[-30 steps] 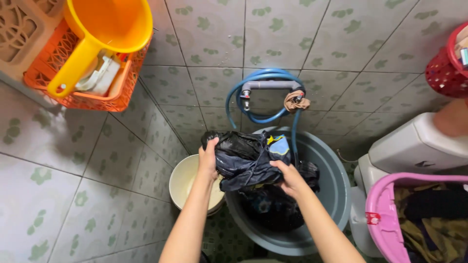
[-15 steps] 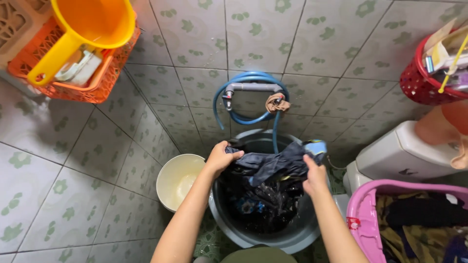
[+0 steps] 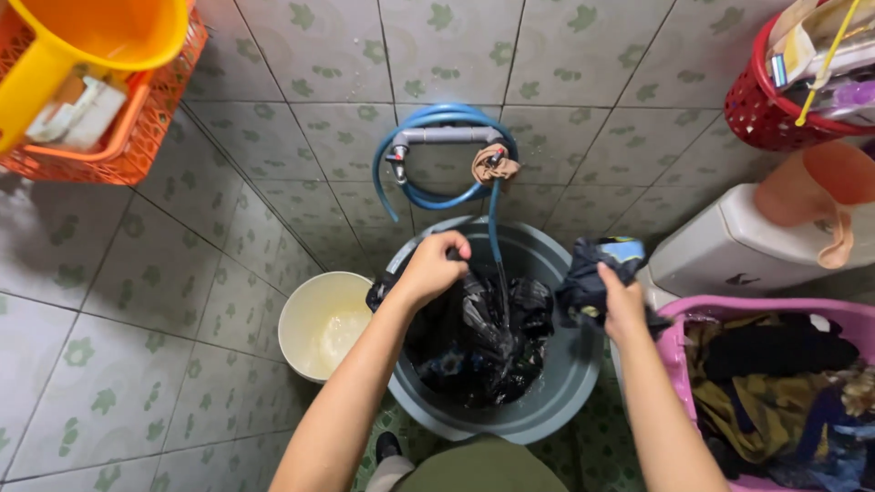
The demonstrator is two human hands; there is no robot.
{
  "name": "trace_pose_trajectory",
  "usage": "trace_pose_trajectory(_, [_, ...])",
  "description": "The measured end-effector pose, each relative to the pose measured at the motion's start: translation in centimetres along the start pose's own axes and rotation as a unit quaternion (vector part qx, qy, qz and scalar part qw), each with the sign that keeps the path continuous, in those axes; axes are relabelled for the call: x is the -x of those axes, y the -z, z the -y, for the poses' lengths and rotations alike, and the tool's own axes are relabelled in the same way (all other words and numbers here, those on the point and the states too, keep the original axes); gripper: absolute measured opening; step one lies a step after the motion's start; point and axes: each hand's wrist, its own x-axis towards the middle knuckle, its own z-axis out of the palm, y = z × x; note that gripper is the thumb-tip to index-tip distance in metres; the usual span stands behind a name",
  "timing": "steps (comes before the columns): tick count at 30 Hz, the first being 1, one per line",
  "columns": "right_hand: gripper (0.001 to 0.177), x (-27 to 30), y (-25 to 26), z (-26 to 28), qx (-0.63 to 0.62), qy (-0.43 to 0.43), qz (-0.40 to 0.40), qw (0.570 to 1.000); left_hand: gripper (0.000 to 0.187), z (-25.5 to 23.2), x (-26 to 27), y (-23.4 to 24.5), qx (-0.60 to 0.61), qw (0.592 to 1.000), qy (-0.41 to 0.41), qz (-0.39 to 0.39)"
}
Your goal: Hand washing clothes in a basin in a bathroom.
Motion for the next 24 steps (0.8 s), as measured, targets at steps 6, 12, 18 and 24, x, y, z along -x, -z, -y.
trace_pose_trajectory(6, [0.035,1.1,-1.1,0.3,0.149,0.036,0.029,0.988,0.018,-8.6,-0.3,0.9,0.151,0.982,-0.109,0.029])
trace_pose_trajectory(12, [0.033,4.4,-3.9,4.5,0.004,0.117,0.12,0.986,0.016,-8.1,-0.2,1.2,0.016,0.999,-0.037,0.023])
trace_pose_trajectory(18, [0.051,7.3,-6.2,9.3,-0.084,0.057,0.191,0.976,0.024,16.9,-1.5,-4.3,-0.22,0.969,0.11,0.038])
trace_pose_trajectory(24, [0.058,9.4,-8.1,10.2,-0.089,0.009,0.216,0.972,0.115,5.0,-0.1,-8.5,-0.177,0.976,0.021,0.122])
